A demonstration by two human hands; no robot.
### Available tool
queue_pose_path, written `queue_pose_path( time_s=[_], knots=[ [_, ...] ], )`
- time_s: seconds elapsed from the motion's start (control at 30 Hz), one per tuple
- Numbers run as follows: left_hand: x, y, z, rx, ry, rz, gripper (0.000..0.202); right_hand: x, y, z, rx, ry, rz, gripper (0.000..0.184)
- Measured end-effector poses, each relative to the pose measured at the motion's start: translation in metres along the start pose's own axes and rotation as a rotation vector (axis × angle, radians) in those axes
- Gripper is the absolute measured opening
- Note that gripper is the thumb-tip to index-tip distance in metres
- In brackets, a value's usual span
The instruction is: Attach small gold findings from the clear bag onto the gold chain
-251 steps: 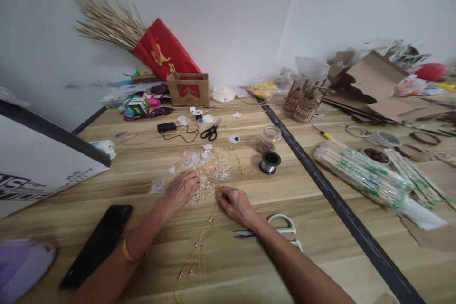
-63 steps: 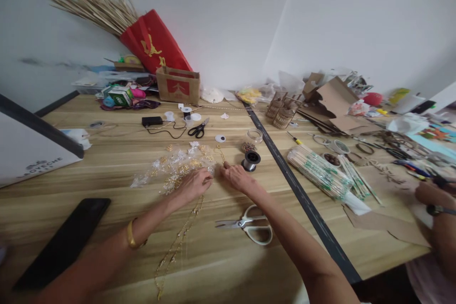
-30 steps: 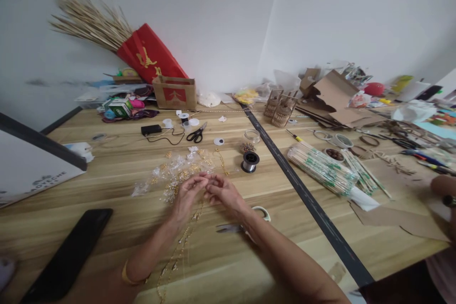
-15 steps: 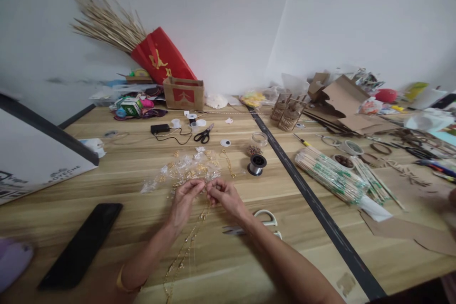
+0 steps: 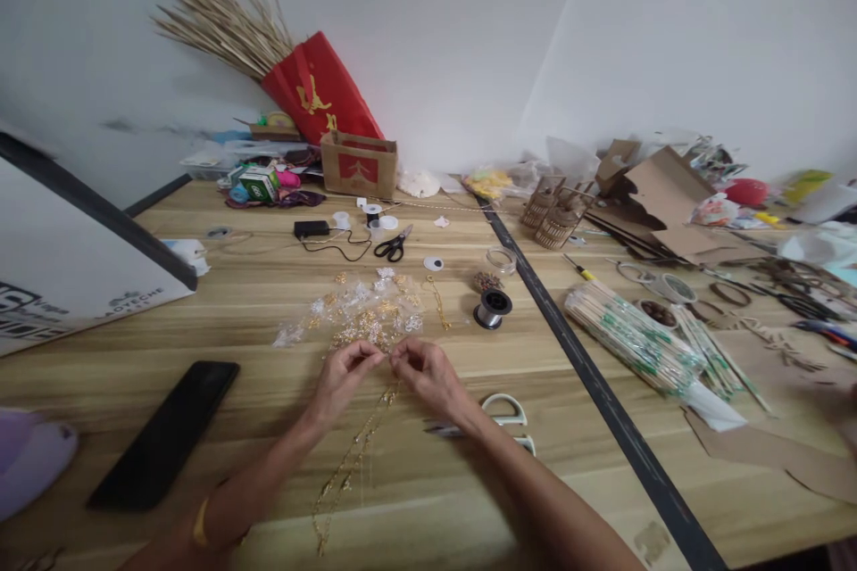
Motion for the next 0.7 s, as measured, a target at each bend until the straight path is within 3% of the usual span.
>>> queue_pose_path(
  time_s=[0.1,0.23,0.43,0.6,0.7],
  knots=[
    [-0.004,0.000,-0.010,0.069,0.054,0.029,0.014,-0.002,-0.002,0.007,-0.060,0.011,-0.009,0.017],
    [-0.008,-0.001,-0.022,0.178,0.133,0.024,0.013,0.000,0.005,0.010,0.027,0.043,0.035,0.026],
    [-0.011,-0.004,-0.024,0.214,0.161,0.005,0.016,0.007,0.012,0.004,0.122,-0.002,0.046,0.023],
    [-0.013,-0.005,-0.021,0.210,0.150,-0.010,0.015,0.007,0.008,0.003,-0.089,-0.080,0.003,0.007],
    [-0.012,-0.006,-0.016,0.204,0.125,-0.022,0.015,0.007,0.008,0.002,-0.243,-0.105,-0.009,0.007]
  ],
)
Point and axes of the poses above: each hand's wrist, its own x-axis towards the middle knuckle, its own y-axis out of the palm, z = x × y, the point moved 8 cm from there along x, towards the middle knuckle, and after that the axes turned 3 degrees about z, right-handed, at the moved point
